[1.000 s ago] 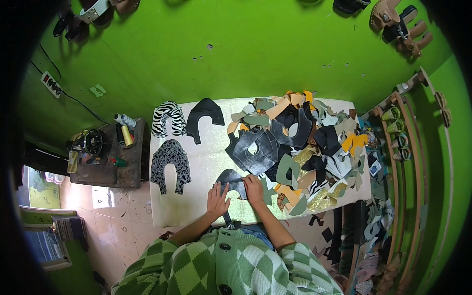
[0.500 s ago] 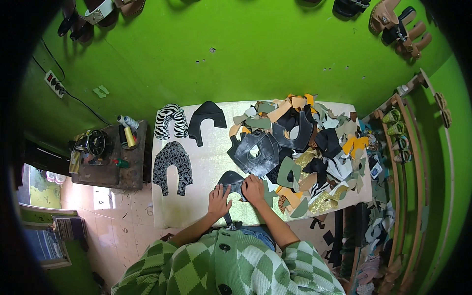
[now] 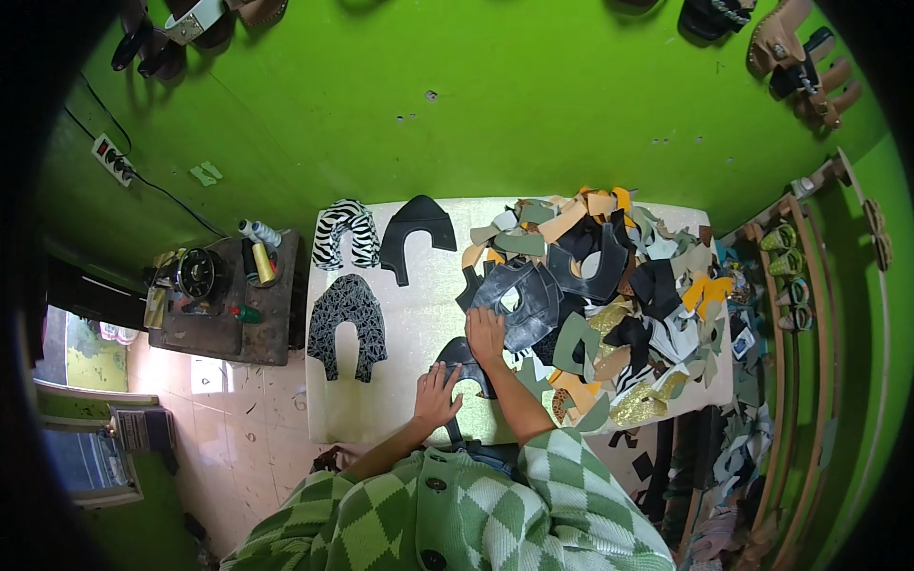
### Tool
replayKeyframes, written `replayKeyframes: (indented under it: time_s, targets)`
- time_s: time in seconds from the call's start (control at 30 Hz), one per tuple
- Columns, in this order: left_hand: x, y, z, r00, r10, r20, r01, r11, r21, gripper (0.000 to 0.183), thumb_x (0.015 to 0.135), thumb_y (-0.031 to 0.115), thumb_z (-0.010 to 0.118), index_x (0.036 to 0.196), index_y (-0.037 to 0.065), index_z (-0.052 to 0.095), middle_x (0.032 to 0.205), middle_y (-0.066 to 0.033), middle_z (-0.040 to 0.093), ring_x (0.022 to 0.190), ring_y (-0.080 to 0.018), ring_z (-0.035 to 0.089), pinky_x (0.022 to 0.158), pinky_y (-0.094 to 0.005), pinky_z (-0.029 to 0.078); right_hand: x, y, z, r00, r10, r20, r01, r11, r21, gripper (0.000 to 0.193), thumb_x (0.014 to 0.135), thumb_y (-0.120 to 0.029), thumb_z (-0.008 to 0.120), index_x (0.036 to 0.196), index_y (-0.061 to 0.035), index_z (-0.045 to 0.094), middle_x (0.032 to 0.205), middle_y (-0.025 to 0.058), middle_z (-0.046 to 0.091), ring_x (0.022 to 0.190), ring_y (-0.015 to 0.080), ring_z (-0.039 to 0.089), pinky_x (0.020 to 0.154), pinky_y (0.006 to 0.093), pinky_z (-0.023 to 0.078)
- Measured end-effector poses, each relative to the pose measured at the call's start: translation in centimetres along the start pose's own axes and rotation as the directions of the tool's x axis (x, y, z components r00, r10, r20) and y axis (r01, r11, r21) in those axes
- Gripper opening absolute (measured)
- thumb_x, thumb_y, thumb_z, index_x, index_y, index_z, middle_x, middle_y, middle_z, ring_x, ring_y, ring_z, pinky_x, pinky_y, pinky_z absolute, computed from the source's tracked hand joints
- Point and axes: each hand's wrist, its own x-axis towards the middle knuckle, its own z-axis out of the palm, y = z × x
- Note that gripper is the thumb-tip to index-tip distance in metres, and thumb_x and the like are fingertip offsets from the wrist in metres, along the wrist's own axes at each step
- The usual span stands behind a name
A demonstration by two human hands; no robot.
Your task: The person is sorting and matching various leather shoe component pieces on a workbench.
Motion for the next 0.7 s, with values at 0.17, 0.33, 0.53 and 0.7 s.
replayKeyframes:
  time_s: [0.17,0.33,0.53,0.7]
  targets:
    - [0.28,-0.28,-0.44,1.0,-0.008,-0.016,0.008,1.0,-0.018,0.064,0.081,0.038,0.051,0.137,0.012,0.036,0.127,-0.026,0.043,0.118,-0.0355,0.04,0.096,-0.0465,0.028,-0.08,-0.28,0.92,1.0,0.015,0.001,-0.015,1.0,0.022,0.013,0.086,-0.02,0.052,0.094,-0.0105,0.056,0.085,0.0046,0.051,0.081,0.0213,0.049,0.074,0.0379,0.034]
    - [0.69,-0.55,-0.54,1.0,-0.015,-0.028,0.014,0.999,-0.037,0.062,0.08,0.037,0.053,0.135,0.012,0.041,0.123,-0.0254,0.047,0.115,-0.035,0.044,0.094,-0.0464,0.03,-0.27,-0.61,0.82,0.995,0.054,0.08,-0.058,0.997,0.053,0.015,0.085,-0.019,0.051,0.096,-0.0099,0.055,0.086,0.0059,0.051,0.081,0.0227,0.048,0.073,0.0385,0.033]
    - [0.79,-0.51,0.07,0.999,-0.052,-0.013,0.05,0.992,-0.118,0.061,0.075,0.036,0.059,0.131,0.014,0.047,0.121,-0.0242,0.049,0.112,-0.0339,0.045,0.093,-0.0468,0.031,0.0,-0.25,0.55,0.994,0.049,0.098,-0.056,0.996,0.066,0.018,0.082,-0.019,0.052,0.097,-0.0098,0.055,0.087,0.006,0.05,0.081,0.0231,0.047,0.073,0.0387,0.032]
    - [0.57,-0.68,0.18,0.998,-0.062,-0.025,0.059,0.993,-0.101,0.06,0.075,0.036,0.057,0.131,0.015,0.047,0.121,-0.0225,0.05,0.113,-0.0325,0.045,0.093,-0.0472,0.031,0.03,-0.49,0.46,0.989,0.068,0.13,-0.084,0.99,0.117,0.02,0.081,-0.021,0.052,0.097,-0.0094,0.056,0.088,0.0051,0.051,0.083,0.0222,0.047,0.075,0.0382,0.032]
